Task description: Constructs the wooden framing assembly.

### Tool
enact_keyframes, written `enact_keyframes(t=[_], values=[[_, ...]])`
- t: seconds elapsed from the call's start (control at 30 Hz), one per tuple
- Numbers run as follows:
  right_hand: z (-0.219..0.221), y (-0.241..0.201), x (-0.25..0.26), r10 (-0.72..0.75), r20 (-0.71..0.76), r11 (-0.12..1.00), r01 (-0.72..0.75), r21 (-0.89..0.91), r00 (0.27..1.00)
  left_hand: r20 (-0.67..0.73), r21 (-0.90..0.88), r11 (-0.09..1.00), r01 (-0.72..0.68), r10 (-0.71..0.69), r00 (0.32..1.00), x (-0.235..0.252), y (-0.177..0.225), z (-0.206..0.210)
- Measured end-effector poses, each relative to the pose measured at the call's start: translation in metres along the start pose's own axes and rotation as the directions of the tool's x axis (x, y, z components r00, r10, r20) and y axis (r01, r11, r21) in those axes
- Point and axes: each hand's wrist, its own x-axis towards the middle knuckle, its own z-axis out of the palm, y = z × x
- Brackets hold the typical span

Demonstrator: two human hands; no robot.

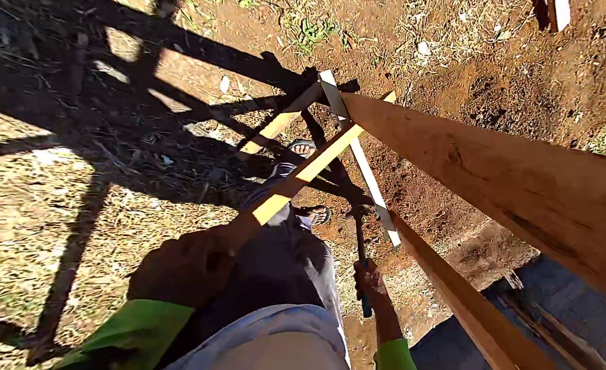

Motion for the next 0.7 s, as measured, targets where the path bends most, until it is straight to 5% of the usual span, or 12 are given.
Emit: enact_keyframes(t=[0.23, 0.43, 0.7], values=[[0.005, 0.146, 0.028, -0.005, -0.045, 0.997, 0.009, 0.080, 0.999, -0.040, 0.092, 0.982, -0.165, 0.170, 0.985, 0.006, 0.008, -0.008], [0.038, 0.281, 0.033, 0.138, -0.031, 0.956, -0.125, 0.267, 0.990, -0.011, 0.224, 0.964, -0.141, 0.147, 0.989, 0.007, 0.019, -0.009], [0.080, 0.350, 0.044, 0.269, 0.048, 0.871, -0.265, 0.413, 0.962, -0.041, 0.302, 0.944, -0.134, 0.154, 0.987, 0.004, 0.027, -0.010]])
